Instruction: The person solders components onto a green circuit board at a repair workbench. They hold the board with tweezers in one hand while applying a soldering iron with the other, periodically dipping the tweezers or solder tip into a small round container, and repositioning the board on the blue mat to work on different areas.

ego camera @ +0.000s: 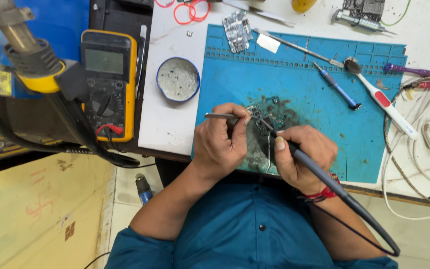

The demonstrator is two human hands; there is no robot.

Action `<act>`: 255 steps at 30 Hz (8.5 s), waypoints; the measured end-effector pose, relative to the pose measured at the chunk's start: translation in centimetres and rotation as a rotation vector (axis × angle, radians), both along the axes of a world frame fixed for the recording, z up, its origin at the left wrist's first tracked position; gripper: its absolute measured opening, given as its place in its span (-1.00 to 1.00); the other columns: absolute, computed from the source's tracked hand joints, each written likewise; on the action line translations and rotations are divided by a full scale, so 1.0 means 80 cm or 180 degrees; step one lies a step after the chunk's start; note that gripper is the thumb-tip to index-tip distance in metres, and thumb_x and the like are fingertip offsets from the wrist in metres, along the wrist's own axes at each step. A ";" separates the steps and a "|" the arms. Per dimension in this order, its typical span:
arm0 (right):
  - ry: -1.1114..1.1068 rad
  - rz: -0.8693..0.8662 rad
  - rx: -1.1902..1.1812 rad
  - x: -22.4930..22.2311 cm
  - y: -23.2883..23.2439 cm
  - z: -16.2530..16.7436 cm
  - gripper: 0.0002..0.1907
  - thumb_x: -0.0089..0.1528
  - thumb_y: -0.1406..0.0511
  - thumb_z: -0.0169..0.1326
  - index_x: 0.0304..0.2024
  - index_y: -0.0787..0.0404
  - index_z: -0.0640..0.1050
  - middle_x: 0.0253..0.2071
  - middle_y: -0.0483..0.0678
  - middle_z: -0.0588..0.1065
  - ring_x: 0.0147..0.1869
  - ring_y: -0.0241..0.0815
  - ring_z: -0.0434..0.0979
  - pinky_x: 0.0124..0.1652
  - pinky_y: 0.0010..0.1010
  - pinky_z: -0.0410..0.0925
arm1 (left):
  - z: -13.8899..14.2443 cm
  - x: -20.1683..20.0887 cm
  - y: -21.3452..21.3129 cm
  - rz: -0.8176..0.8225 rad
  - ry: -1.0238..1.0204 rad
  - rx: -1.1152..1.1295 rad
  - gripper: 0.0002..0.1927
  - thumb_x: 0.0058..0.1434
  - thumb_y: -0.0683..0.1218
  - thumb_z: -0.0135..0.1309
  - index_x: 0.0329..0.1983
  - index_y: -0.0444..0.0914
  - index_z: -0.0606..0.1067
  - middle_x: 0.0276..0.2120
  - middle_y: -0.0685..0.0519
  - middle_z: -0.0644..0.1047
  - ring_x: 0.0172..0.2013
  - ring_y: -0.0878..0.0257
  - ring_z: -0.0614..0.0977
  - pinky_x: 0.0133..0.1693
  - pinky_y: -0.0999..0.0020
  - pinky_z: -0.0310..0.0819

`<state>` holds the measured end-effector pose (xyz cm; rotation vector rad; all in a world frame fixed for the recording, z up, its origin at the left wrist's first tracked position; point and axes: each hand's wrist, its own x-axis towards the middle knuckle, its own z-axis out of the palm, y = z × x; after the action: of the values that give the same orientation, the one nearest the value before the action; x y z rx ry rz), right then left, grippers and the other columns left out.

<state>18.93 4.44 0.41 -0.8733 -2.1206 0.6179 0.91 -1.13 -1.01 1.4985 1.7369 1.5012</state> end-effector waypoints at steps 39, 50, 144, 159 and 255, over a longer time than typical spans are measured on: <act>-0.0017 -0.0047 0.0050 0.000 -0.002 -0.001 -0.93 0.29 0.40 0.15 -0.25 0.26 0.50 -0.35 0.03 0.56 -0.38 -0.07 0.55 -0.36 -0.35 0.35 | 0.000 0.000 0.002 0.0025 0.0042 -0.0085 -0.84 0.38 -0.25 0.13 -0.07 -0.28 0.38 -0.28 0.03 0.62 -0.51 0.29 0.62 -0.42 0.41 0.50; -0.0057 -0.0016 0.0056 0.000 -0.002 0.000 -0.92 0.27 0.41 0.15 -0.23 0.27 0.50 -0.35 0.04 0.56 -0.38 -0.06 0.55 -0.36 -0.35 0.36 | 0.000 0.000 0.002 0.0000 0.0107 -0.0101 -0.83 0.37 -0.25 0.13 -0.08 -0.28 0.38 -0.26 0.03 0.63 -0.51 0.28 0.62 -0.42 0.39 0.50; -0.0105 -0.0011 -0.0006 0.004 -0.003 -0.001 -0.92 0.28 0.38 0.16 -0.24 0.27 0.52 -0.36 0.03 0.56 -0.40 -0.08 0.53 -0.37 -0.36 0.34 | -0.001 0.000 -0.001 -0.0012 0.0075 0.0013 -0.84 0.39 -0.27 0.12 -0.07 -0.29 0.37 -0.24 0.03 0.62 -0.44 0.26 0.64 -0.35 0.37 0.53; -0.0041 -0.0054 -0.0016 0.006 -0.004 -0.004 -0.92 0.30 0.37 0.14 -0.24 0.26 0.50 -0.33 0.03 0.57 -0.37 -0.07 0.56 -0.38 -0.40 0.36 | -0.003 0.000 0.001 0.0025 0.0169 0.0049 -0.83 0.38 -0.27 0.13 -0.08 -0.30 0.37 -0.22 0.01 0.61 -0.45 0.26 0.63 -0.38 0.38 0.51; 0.0008 0.0082 0.0076 0.007 -0.001 -0.014 -0.80 0.41 0.29 0.15 -0.10 0.30 0.45 -0.29 0.05 0.54 -0.35 -0.06 0.55 -0.38 -0.39 0.38 | 0.000 0.001 0.000 0.0020 0.0078 0.0000 -0.83 0.40 -0.26 0.12 -0.05 -0.28 0.37 -0.26 0.04 0.60 -0.43 0.26 0.64 -0.35 0.37 0.53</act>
<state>19.50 4.37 -0.72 -0.8329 -2.1359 0.6055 0.95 -1.15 -1.03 1.5187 1.7571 1.4919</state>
